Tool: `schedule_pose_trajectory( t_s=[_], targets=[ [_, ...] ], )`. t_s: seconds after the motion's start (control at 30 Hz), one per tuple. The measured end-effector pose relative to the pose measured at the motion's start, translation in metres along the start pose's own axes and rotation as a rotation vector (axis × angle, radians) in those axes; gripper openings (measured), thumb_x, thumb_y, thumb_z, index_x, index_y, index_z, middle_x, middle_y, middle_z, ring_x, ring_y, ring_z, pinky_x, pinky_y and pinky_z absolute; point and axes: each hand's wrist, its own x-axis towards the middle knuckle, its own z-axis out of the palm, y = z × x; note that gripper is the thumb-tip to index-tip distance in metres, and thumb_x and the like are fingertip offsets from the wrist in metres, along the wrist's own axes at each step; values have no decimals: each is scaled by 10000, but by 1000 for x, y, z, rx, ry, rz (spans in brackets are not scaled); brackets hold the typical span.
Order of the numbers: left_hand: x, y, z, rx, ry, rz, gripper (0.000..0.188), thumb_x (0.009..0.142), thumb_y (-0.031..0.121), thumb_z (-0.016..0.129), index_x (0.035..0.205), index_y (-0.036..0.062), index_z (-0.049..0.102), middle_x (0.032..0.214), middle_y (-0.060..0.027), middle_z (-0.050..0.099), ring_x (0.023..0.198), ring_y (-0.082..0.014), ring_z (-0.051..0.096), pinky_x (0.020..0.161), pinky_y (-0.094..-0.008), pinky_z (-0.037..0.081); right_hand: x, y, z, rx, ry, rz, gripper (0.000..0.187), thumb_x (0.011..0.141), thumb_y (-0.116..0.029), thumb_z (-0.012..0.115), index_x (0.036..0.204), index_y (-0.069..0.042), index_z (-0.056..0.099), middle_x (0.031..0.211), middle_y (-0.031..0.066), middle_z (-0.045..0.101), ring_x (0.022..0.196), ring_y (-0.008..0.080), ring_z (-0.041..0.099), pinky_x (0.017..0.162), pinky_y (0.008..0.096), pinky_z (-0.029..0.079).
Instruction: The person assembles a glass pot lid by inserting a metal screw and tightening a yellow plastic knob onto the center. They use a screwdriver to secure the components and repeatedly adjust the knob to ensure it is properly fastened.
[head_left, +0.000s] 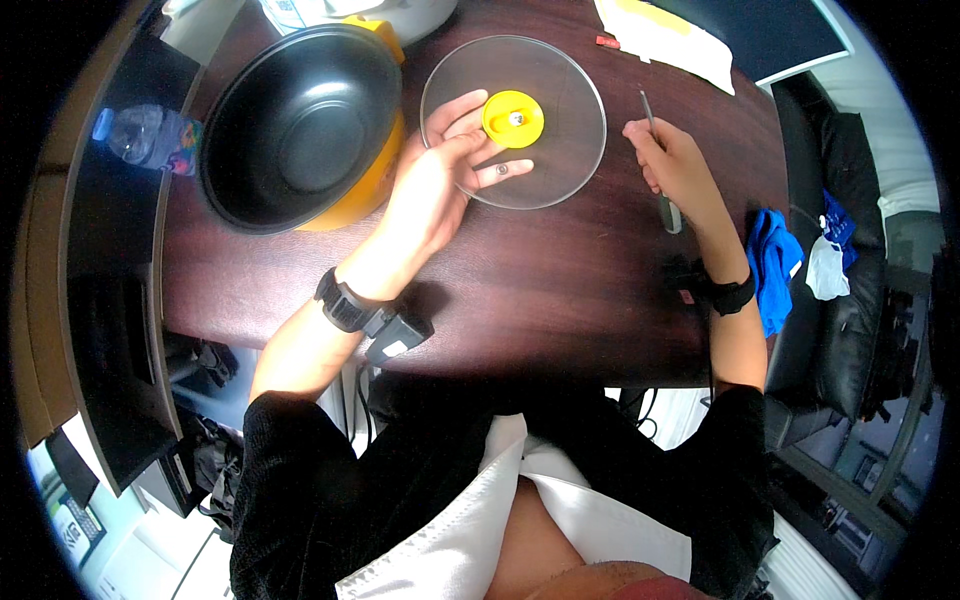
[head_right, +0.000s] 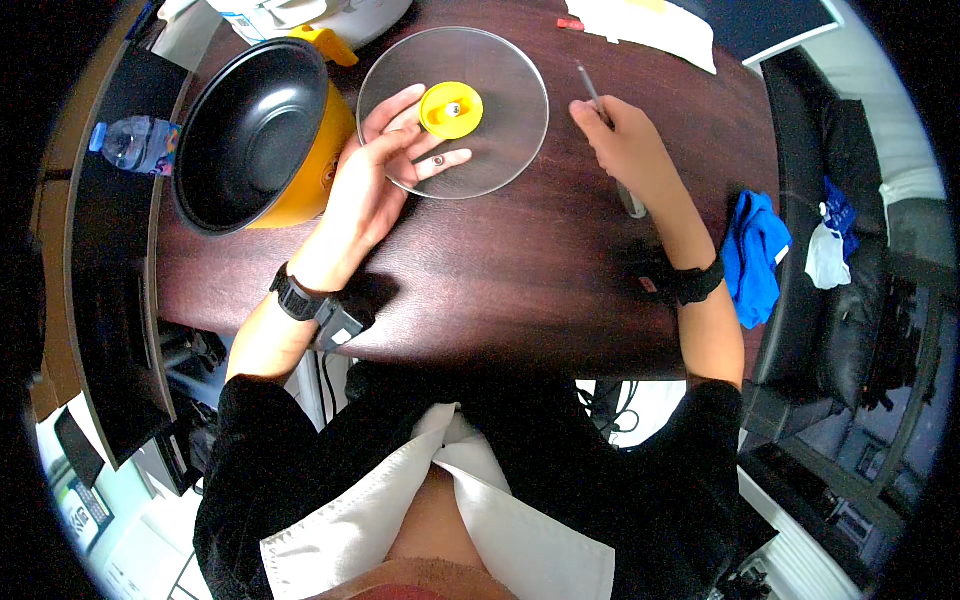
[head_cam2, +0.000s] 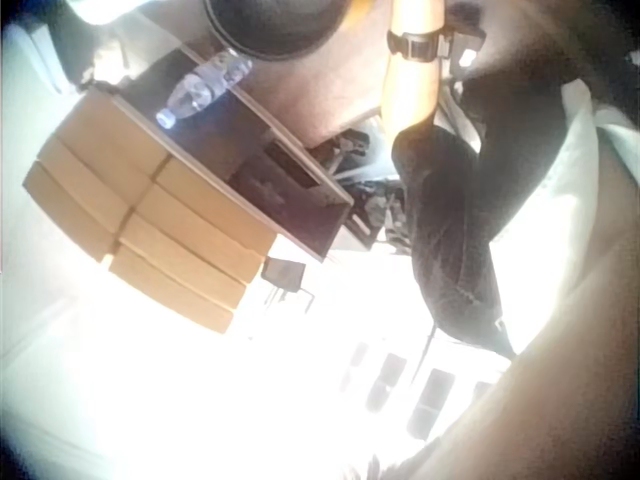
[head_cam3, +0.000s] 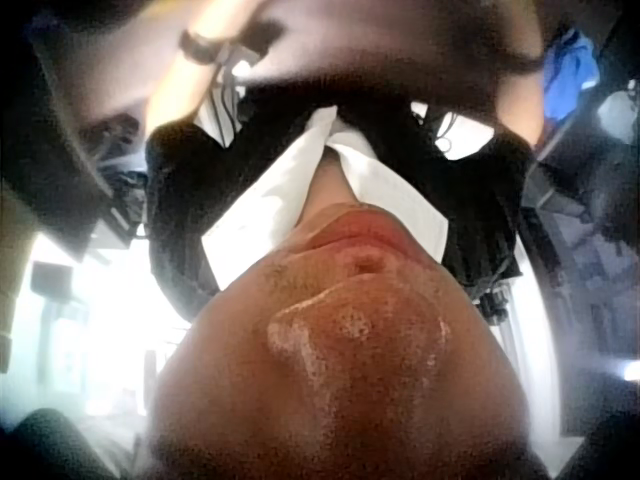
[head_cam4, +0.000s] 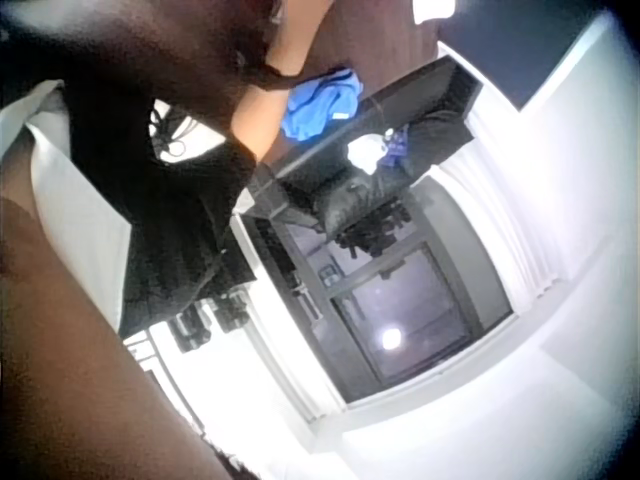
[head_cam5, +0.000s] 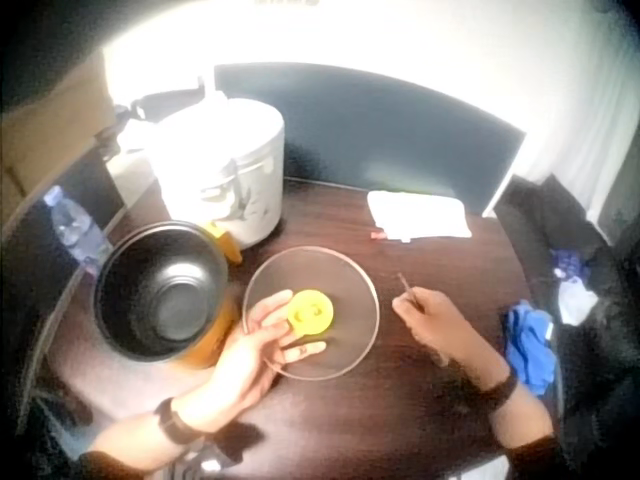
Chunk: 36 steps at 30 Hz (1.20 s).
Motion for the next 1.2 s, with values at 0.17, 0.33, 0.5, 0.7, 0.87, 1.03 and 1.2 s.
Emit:
schedule_pose_trajectory(
  t_s=[0.17, 0.33, 0.5, 0.7, 0.87, 1.03, 1.2],
  targets=[
    [-3, 0, 3, -22, 0, -2, 433, 921, 20, 448, 1344, -24, 366, 1314, -207, 476, 1207, -343, 504, 947, -571, 484, 4, 20, 3, -9, -25, -2, 333, 927, -251, 573, 1117, 19, 528, 763, 27, 538, 696, 134, 543, 647, 287, 454],
    [-5, 5, 10, 37, -5, 34, 427, 920, 18, 445, 1340, -18, 377, 1317, -197, 474, 1203, -331, 506, 938, -562, 495, 3, 31, 8, -288, 97, -302, 298, 885, -136, 593, 1141, 0, 528, 926, 107, 569, 853, 207, 586, 750, 323, 476],
    [-8, 6, 11, 52, -12, 63, 424, 918, 15, 441, 1338, -11, 384, 1317, -188, 472, 1198, -314, 507, 935, -548, 504, -7, -27, 10, -232, 66, -446, 162, 858, -135, 616, 963, -16, 586, 880, 114, 584, 819, 267, 609, 753, 376, 476],
    [-8, 9, 13, 76, -33, 97, 425, 923, 45, 459, 1340, 2, 390, 1320, -172, 471, 1193, -297, 505, 937, -532, 503, -8, -62, 11, -524, 387, -610, 149, 840, -176, 642, 914, -58, 588, 808, 77, 598, 777, 264, 610, 697, 365, 472],
    [-8, 4, 9, 102, -22, 113, 416, 936, 55, 463, 1340, -6, 386, 1317, -164, 487, 1193, -286, 514, 925, -513, 512, -14, -79, 32, -387, 179, -591, 145, 843, -181, 636, 929, -73, 589, 820, 74, 611, 758, 255, 633, 646, 355, 491],
    [-7, 3, 11, 142, -32, 144, 412, 941, 34, 454, 1343, -17, 378, 1317, -164, 496, 1168, -267, 542, 920, -475, 524, -4, -70, 56, -314, 119, -598, 135, 876, -183, 604, 892, -54, 567, 822, 113, 616, 733, 310, 628, 632, 401, 494],
    [-8, 3, 11, 187, -42, 190, 411, 939, 0, 433, 1344, -27, 373, 1320, -170, 495, 1156, -251, 553, 913, -432, 534, -5, -74, 64, -265, 145, -566, 155, 889, -195, 591, 865, -46, 551, 815, 122, 608, 718, 328, 615, 619, 407, 483]
  ],
)
